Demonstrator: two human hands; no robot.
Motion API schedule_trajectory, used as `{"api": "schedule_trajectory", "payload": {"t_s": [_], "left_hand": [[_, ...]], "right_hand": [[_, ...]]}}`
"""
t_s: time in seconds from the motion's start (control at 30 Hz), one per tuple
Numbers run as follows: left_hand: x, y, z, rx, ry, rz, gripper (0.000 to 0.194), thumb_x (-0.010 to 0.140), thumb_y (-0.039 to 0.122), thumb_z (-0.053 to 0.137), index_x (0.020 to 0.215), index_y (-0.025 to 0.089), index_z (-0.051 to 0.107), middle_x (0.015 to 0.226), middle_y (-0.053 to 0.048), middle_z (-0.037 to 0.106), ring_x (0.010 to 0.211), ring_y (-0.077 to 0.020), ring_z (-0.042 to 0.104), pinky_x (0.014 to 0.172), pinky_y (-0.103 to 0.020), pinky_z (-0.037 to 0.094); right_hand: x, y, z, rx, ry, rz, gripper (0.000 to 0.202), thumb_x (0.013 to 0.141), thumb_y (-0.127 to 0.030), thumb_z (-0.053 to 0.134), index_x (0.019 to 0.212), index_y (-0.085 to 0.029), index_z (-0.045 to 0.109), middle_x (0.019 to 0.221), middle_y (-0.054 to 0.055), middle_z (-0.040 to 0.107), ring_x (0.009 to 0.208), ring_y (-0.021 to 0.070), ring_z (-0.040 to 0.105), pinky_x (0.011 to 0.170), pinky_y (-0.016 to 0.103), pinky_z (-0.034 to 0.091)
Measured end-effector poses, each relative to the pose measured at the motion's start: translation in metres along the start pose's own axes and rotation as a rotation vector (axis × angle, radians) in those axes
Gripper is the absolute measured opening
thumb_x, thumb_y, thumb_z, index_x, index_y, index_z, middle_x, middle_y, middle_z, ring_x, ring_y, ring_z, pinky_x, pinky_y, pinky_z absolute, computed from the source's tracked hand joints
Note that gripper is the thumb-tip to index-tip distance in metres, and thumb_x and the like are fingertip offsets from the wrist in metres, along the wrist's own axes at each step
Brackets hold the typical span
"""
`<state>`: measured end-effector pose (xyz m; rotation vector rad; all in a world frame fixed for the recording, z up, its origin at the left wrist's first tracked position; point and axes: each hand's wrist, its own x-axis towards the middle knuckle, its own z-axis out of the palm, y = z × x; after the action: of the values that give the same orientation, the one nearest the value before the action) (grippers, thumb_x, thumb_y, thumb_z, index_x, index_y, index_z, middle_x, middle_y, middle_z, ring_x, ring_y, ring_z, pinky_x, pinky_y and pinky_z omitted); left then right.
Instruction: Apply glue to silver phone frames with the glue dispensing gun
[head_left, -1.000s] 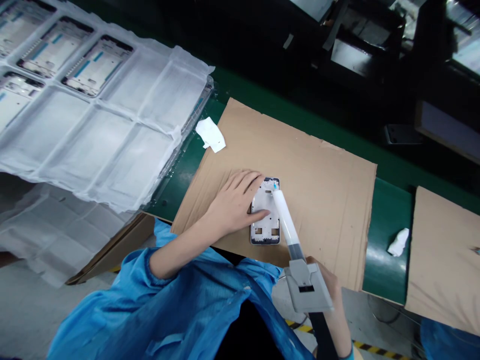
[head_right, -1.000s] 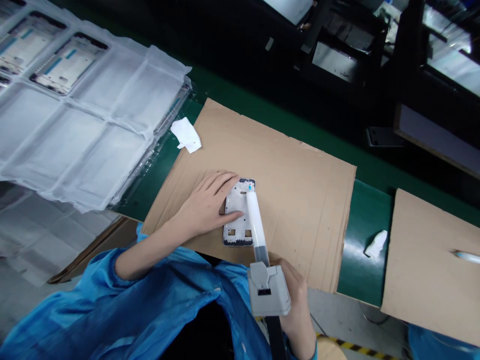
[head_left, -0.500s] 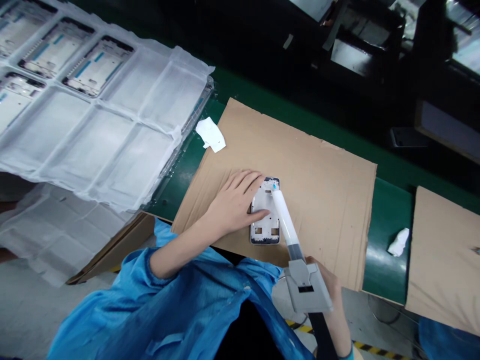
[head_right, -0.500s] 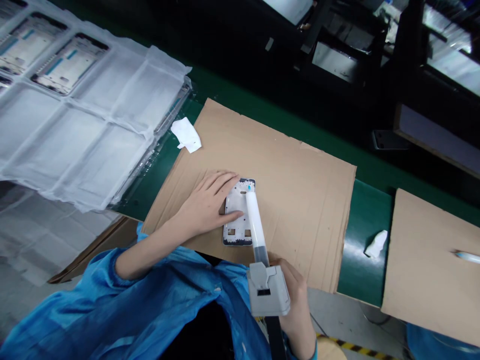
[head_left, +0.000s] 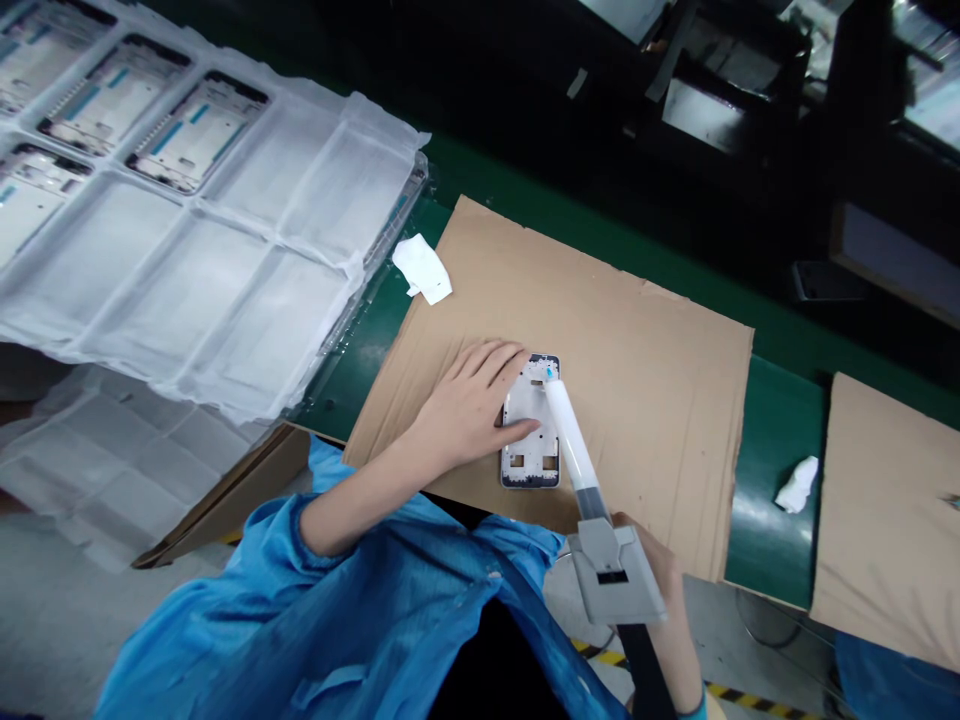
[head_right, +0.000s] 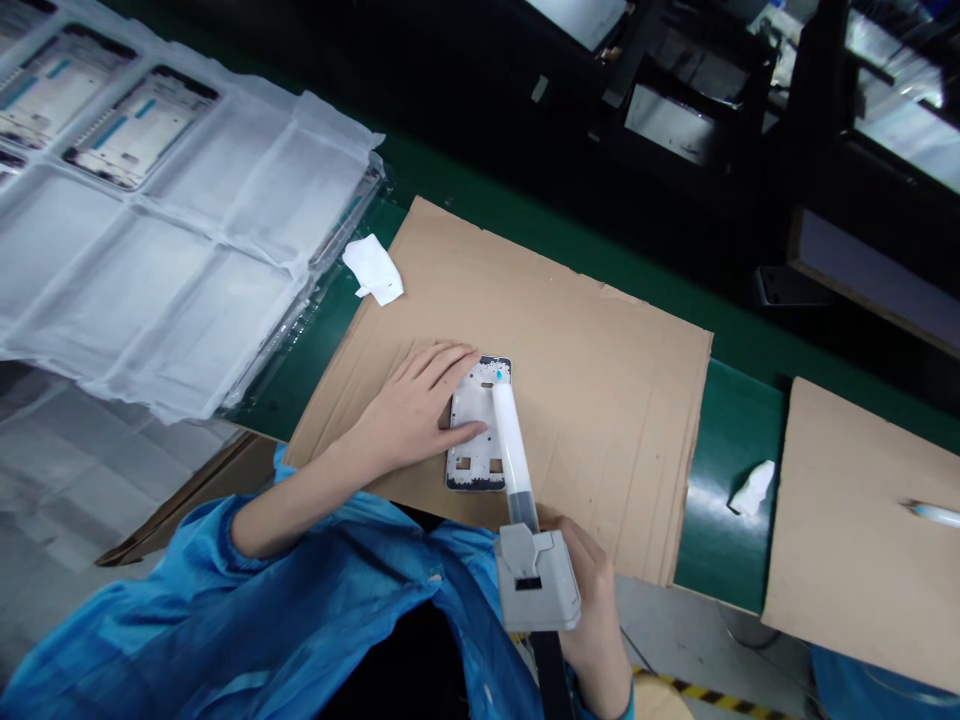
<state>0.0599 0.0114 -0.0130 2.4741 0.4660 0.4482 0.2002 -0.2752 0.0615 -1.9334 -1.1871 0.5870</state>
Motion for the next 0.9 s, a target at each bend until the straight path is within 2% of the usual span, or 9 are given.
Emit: {"api": "schedule_trajectory", "payload": {"t_s": [0.2, 0.33, 0.47, 0.57, 0.67, 0.77, 0.9], "left_hand": [[-0.0002, 0.0, -0.0015, -0.01, 0.001, 0.001, 0.084, 0.113, 0.067, 0.072, 0.177, 0.018, 0.046, 0.178, -0.022, 0.06, 0.17, -0.0422, 0.052, 0.145, -0.065, 0.042], [0.0003, 0.0009, -0.0021, -0.009, -0.01, -0.001, 0.084, 0.113, 0.065, 0.072, 0.177, 0.017, 0.047, 0.177, -0.022, 0.06, 0.17, -0.0419, 0.052, 0.145, -0.064, 0.042], [0.0004, 0.001, -0.0017, 0.007, -0.001, 0.009, 0.083, 0.113, 0.066, 0.072, 0.177, 0.018, 0.046, 0.177, -0.021, 0.06, 0.17, -0.0411, 0.052, 0.145, -0.064, 0.042], [0.0001, 0.0, -0.001, 0.025, 0.009, 0.027, 0.083, 0.114, 0.066, 0.072, 0.175, 0.016, 0.047, 0.177, -0.022, 0.06, 0.169, -0.0408, 0.052, 0.146, -0.062, 0.042], [-0.0003, -0.0013, -0.0003, 0.017, 0.007, 0.026, 0.083, 0.114, 0.066, 0.071, 0.177, 0.017, 0.046, 0.177, -0.021, 0.06, 0.169, -0.0409, 0.052, 0.146, -0.063, 0.042], [-0.0007, -0.0016, 0.0, 0.006, 0.003, 0.019, 0.084, 0.114, 0.066, 0.071, 0.178, 0.019, 0.045, 0.178, -0.02, 0.06, 0.17, -0.0411, 0.051, 0.146, -0.065, 0.041], [-0.0006, -0.0004, -0.0006, 0.01, 0.001, 0.019, 0.084, 0.114, 0.066, 0.071, 0.176, 0.016, 0.046, 0.177, -0.022, 0.06, 0.17, -0.0414, 0.051, 0.146, -0.064, 0.041]], "right_hand": [[0.0038, -0.0027, 0.0, 0.016, 0.003, -0.02, 0.032, 0.099, -0.033, 0.073, 0.073, -0.019, 0.058, 0.065, -0.003, 0.056, 0.052, 0.0104, 0.051, 0.046, 0.021, 0.037], [0.0048, -0.0044, 0.0002, 0.039, 0.002, 0.031, 0.035, 0.1, -0.037, 0.073, 0.072, -0.02, 0.059, 0.064, -0.002, 0.056, 0.051, 0.0119, 0.05, 0.046, 0.023, 0.036], [0.0057, -0.0067, -0.0002, 0.065, 0.002, 0.021, 0.031, 0.099, -0.04, 0.074, 0.077, -0.021, 0.064, 0.068, -0.003, 0.061, 0.053, 0.0133, 0.057, 0.047, 0.024, 0.042], [0.0065, -0.0066, -0.0006, 0.066, -0.002, 0.019, 0.031, 0.098, -0.039, 0.074, 0.075, -0.022, 0.062, 0.069, -0.003, 0.062, 0.052, 0.0141, 0.058, 0.047, 0.025, 0.042], [0.0062, -0.0064, -0.0007, 0.059, -0.003, 0.044, 0.032, 0.095, -0.038, 0.074, 0.072, -0.023, 0.058, 0.065, -0.003, 0.058, 0.05, 0.0147, 0.054, 0.044, 0.026, 0.037], [0.005, -0.0075, -0.0004, 0.071, 0.002, 0.094, 0.028, 0.095, -0.04, 0.073, 0.074, -0.025, 0.062, 0.064, -0.003, 0.054, 0.049, 0.0161, 0.053, 0.044, 0.027, 0.037], [0.0039, -0.0069, 0.0003, 0.072, -0.005, 0.139, 0.027, 0.093, -0.042, 0.073, 0.074, -0.026, 0.063, 0.062, -0.002, 0.055, 0.049, 0.0192, 0.055, 0.043, 0.03, 0.038]]}}
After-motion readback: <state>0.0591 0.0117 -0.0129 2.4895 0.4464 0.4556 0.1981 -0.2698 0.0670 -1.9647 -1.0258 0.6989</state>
